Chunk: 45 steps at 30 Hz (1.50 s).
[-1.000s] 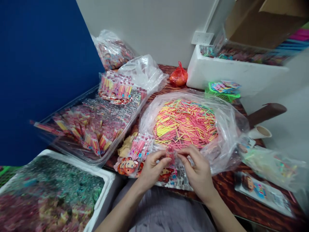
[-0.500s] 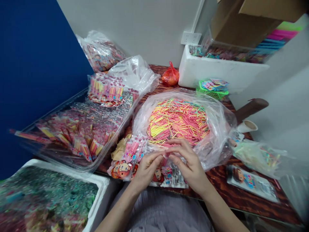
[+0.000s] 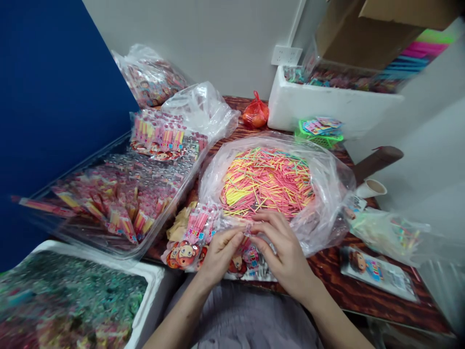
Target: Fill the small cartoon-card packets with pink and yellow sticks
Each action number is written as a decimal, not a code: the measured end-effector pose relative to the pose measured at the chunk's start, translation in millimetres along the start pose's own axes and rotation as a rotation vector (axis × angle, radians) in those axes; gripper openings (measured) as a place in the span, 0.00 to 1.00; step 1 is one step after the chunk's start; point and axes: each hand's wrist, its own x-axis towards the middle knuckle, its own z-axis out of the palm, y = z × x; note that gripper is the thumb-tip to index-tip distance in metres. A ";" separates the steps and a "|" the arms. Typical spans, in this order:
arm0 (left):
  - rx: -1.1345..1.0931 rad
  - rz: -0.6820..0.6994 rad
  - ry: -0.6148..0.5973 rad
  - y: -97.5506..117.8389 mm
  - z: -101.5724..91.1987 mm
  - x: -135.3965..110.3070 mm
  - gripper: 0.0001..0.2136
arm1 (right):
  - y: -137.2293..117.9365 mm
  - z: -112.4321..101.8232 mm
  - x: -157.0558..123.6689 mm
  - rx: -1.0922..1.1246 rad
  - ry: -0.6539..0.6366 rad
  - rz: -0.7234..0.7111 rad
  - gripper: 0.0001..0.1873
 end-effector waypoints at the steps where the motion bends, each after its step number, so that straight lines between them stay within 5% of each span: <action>1: 0.014 0.004 0.003 -0.3 0.2 -0.4 0.16 | -0.1 -0.3 0.9 0.010 -0.035 0.013 0.06; 7: 0.018 -0.001 0.060 -2.0 -1.2 -5.1 0.16 | 0.2 4.6 4.0 0.051 -0.049 0.065 0.04; 14: 0.017 -0.049 -0.095 4.6 -4.6 -9.8 0.13 | -3.3 21.9 0.5 0.204 0.030 0.067 0.06; 18: 0.013 -0.115 0.042 6.2 -18.4 -16.3 0.10 | 30.9 14.0 0.2 0.404 -0.060 0.116 0.08; 20: 0.027 -0.130 0.178 7.0 -33.7 -18.4 0.12 | 67.6 4.7 -0.4 0.257 0.051 0.222 0.09; 22: 0.083 -0.132 0.281 8.0 -51.1 -15.6 0.14 | 107.4 -4.8 -1.2 -0.114 0.102 0.293 0.07; 26: 0.486 -0.030 0.433 0.7 -75.2 9.5 0.14 | 156.6 -13.9 0.0 -0.722 -0.060 0.300 0.11; 29: 0.956 0.081 0.505 -15.1 -80.2 33.1 0.14 | 160.8 -12.3 3.9 -0.884 -0.142 0.252 0.15; 32: 1.155 0.112 0.554 -26.3 -80.8 43.9 0.18 | 157.0 -10.7 6.1 -0.940 -0.140 0.256 0.15; 37: 1.179 0.216 0.547 -16.8 -74.8 35.3 0.22 | 156.7 -9.7 8.5 -0.965 -0.178 0.252 0.13; 45: 1.014 0.373 0.466 4.2 -38.6 20.7 0.18 | 162.5 -5.3 19.5 -1.043 -0.246 0.125 0.12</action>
